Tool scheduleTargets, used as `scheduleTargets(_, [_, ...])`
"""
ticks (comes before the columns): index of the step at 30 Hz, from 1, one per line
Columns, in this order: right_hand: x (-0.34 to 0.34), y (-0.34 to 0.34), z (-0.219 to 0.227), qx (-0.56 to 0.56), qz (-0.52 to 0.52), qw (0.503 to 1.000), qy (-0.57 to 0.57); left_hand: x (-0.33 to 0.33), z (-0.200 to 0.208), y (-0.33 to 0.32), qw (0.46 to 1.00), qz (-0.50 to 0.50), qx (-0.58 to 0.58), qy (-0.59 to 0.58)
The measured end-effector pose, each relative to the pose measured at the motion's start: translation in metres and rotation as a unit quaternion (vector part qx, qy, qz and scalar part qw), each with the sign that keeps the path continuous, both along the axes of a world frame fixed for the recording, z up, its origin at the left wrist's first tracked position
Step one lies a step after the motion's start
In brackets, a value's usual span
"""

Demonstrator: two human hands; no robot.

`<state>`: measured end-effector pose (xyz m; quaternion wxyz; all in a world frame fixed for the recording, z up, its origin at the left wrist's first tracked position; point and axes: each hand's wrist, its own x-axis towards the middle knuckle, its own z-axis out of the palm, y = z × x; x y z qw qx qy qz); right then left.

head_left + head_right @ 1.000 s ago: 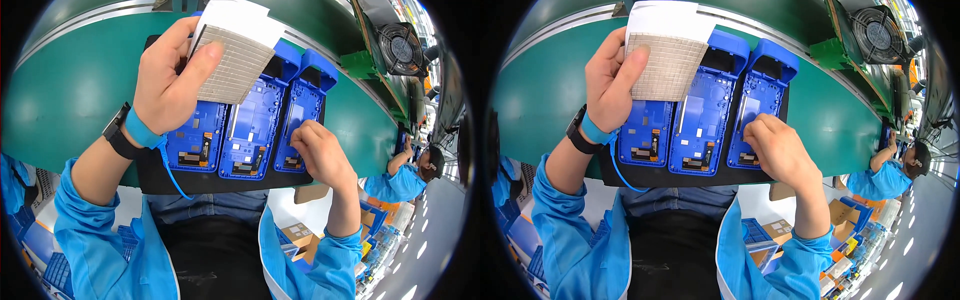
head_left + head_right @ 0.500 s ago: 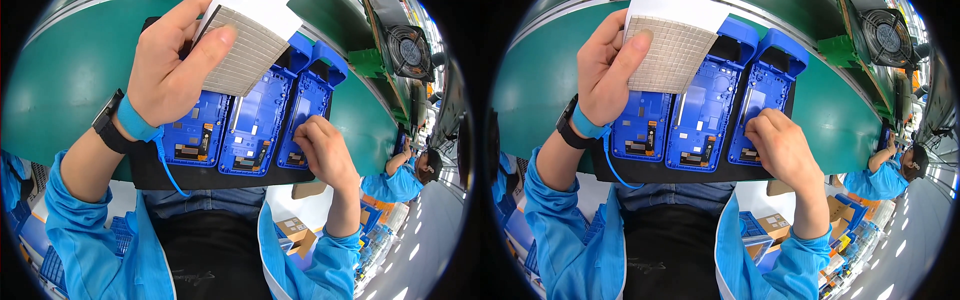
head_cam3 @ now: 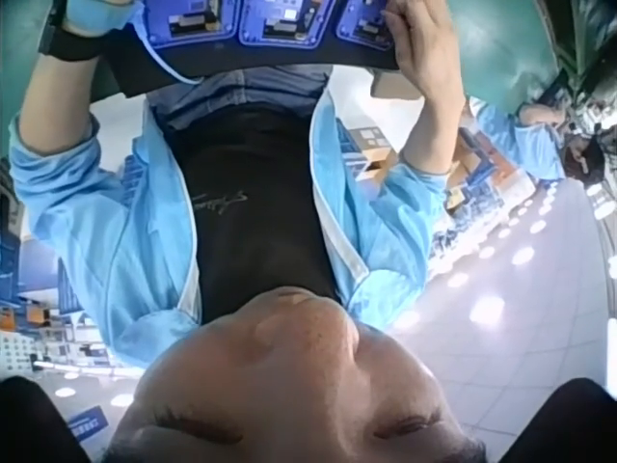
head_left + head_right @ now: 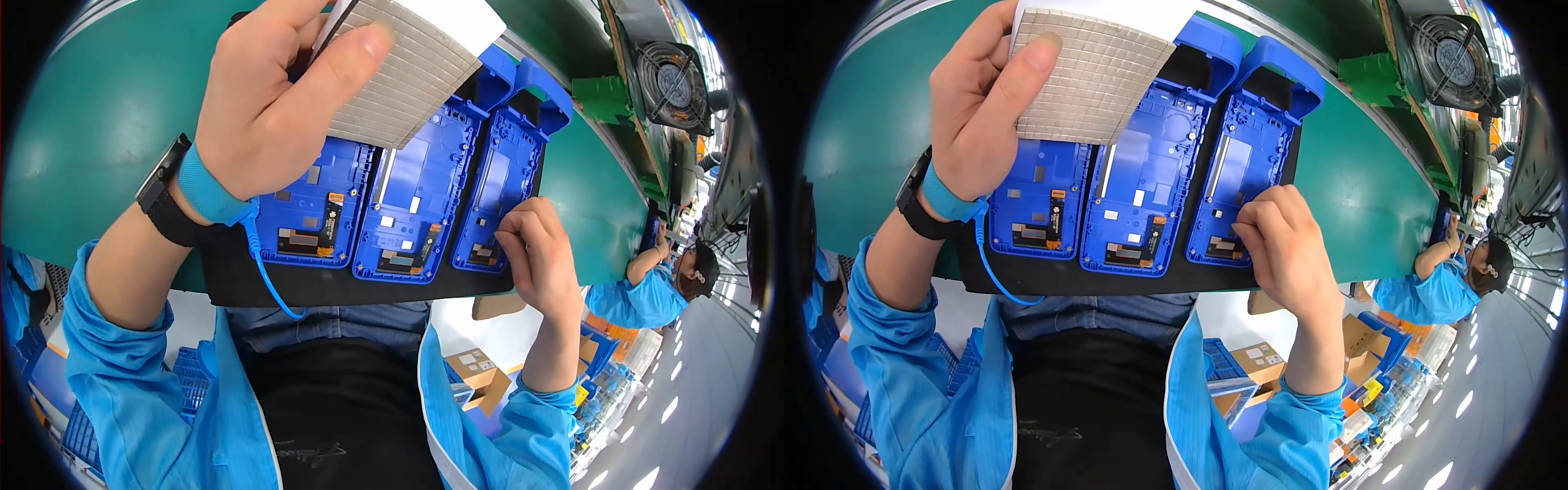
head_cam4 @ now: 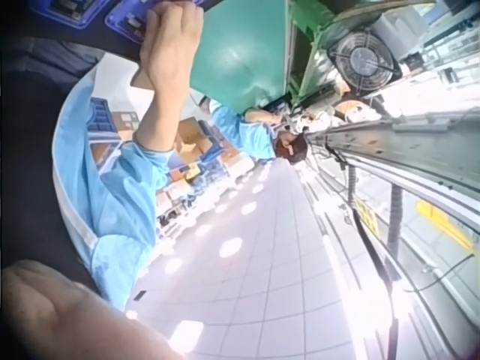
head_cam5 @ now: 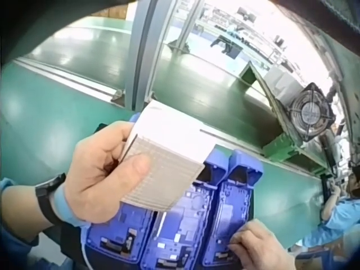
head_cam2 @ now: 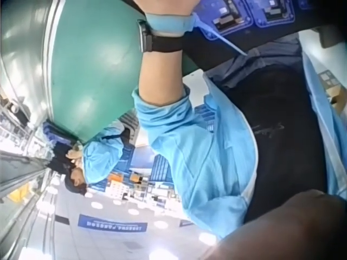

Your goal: The person assembles electronic components into blue device housings by hand on a production line.

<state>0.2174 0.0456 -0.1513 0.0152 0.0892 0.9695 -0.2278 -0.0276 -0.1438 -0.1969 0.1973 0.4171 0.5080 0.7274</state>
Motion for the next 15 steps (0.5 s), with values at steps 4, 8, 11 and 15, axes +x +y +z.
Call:
scheduleTargets(4, [0.0040, -0.0008, 0.0006, 0.018, 0.022, 1.000, -0.010, 0.0020, 0.0018, 0.0036, 1.000, -0.011, 0.014, -0.011])
scheduleTargets(8, [0.0052, 0.0016, -0.0009, 0.017, 0.031, 0.999, -0.022, 0.0034, 0.0007, 0.0053, 1.000, -0.014, 0.020, -0.012])
scheduleTargets(11, [0.0052, 0.0016, -0.0017, 0.013, 0.035, 0.999, -0.018, 0.0044, -0.0010, 0.0060, 1.000, -0.011, 0.021, -0.007])
scheduleTargets(15, [0.0049, 0.0009, -0.0016, 0.026, 0.041, 0.999, -0.015, 0.0045, 0.0006, 0.0059, 1.000, -0.008, 0.022, -0.003])
